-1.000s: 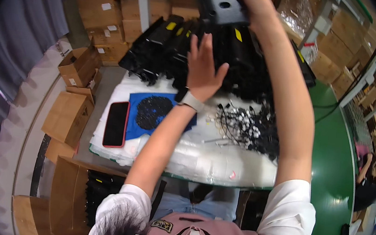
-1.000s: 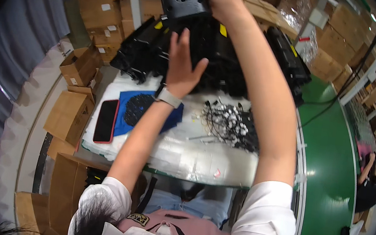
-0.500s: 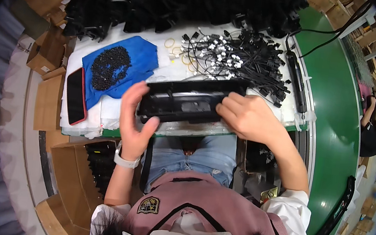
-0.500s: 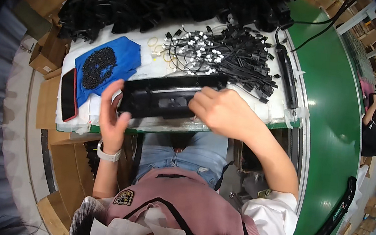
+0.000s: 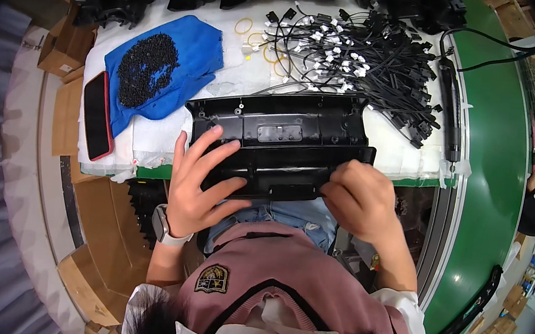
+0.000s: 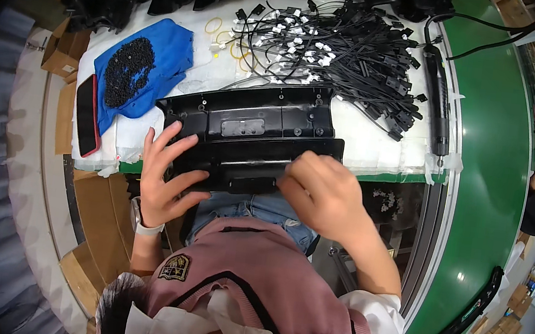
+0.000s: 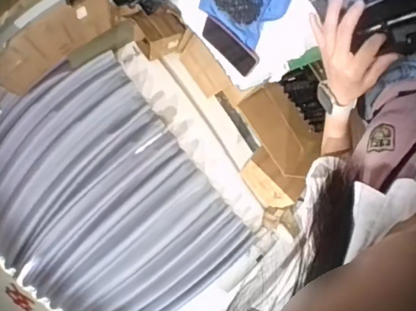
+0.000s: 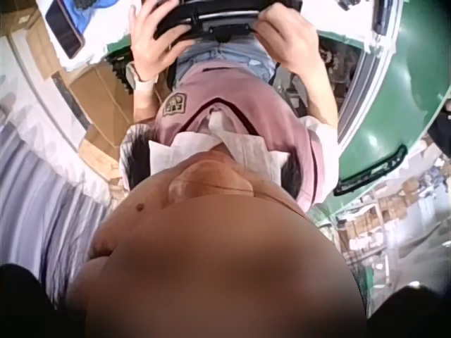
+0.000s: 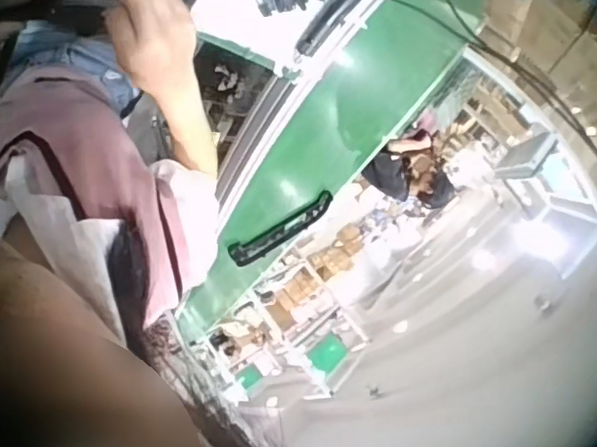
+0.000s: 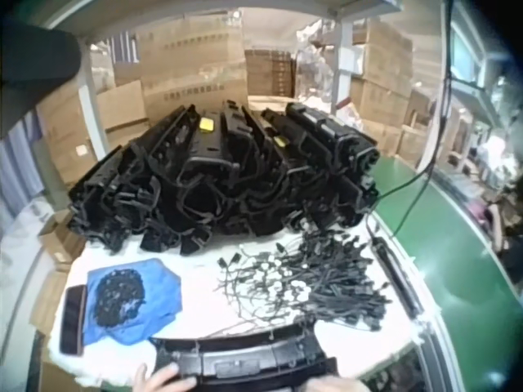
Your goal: Assembling printer cartridge components by installing small parts and fastening them with an electric screwdriver.
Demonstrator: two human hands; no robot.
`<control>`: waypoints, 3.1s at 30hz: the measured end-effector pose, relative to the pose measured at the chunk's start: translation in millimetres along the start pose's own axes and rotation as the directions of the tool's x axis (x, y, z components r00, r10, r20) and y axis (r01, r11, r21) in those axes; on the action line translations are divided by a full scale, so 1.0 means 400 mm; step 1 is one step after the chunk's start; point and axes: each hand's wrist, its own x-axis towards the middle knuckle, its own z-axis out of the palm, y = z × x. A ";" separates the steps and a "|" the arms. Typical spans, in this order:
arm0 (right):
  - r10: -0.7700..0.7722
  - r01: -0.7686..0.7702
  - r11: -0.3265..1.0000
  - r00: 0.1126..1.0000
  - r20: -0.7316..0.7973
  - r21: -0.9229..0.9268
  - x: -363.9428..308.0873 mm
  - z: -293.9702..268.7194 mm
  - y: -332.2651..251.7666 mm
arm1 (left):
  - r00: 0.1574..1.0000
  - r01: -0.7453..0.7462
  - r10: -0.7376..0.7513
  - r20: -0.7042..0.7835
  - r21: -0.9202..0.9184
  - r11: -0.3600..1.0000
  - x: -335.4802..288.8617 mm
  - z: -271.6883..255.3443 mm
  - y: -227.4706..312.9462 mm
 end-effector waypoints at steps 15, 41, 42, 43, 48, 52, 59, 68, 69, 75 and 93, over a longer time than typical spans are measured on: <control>0.067 -0.071 0.997 0.994 -0.086 -0.042 0.008 0.032 -0.015 | 0.910 0.063 -0.012 -0.415 0.109 0.992 -0.003 -0.015 -0.094; 0.830 -0.803 0.081 0.382 -0.405 -0.590 -0.090 -0.205 0.449 | 0.825 0.477 -0.342 -0.451 0.228 0.849 0.123 -0.148 -0.383; 0.832 -0.806 0.070 0.372 -0.411 -0.587 -0.093 -0.214 0.463 | 0.824 0.477 -0.360 -0.439 0.192 0.858 0.125 -0.152 -0.381; 0.852 -0.835 0.127 0.369 -0.372 -0.535 -0.098 -0.225 0.474 | 0.820 0.472 -0.358 -0.448 0.175 0.864 0.124 -0.150 -0.384; 0.859 -0.912 0.305 0.388 -0.334 -0.274 -0.122 -0.244 0.489 | 0.804 0.514 -0.412 -0.429 0.153 0.844 0.129 -0.142 -0.386; 0.825 -0.918 0.372 0.396 -0.403 -0.139 -0.142 -0.273 0.451 | 0.805 0.535 -0.432 -0.407 0.185 0.824 0.151 -0.144 -0.375; 0.827 -0.784 0.539 0.423 -0.370 0.308 -0.085 -0.329 0.292 | 0.793 0.514 -0.397 -0.463 0.157 0.843 0.159 -0.137 -0.383; 0.311 0.373 0.257 0.842 -0.441 0.892 0.082 -0.254 0.033 | 0.900 0.256 -0.432 0.050 -0.865 0.432 0.188 -0.028 -0.064; 0.208 0.395 0.207 0.876 -0.435 0.895 0.101 -0.247 0.032 | 0.908 0.277 -0.403 0.111 -0.882 0.381 0.186 -0.021 -0.023; 0.295 0.623 0.076 0.732 -0.614 0.779 0.161 -0.154 -0.044 | 0.917 0.388 -0.159 0.364 -0.908 0.157 0.141 -0.003 0.079; 0.287 0.503 0.006 0.827 -0.483 0.864 0.160 -0.104 -0.031 | 0.884 0.467 -0.112 0.454 -0.860 0.206 0.138 -0.006 0.042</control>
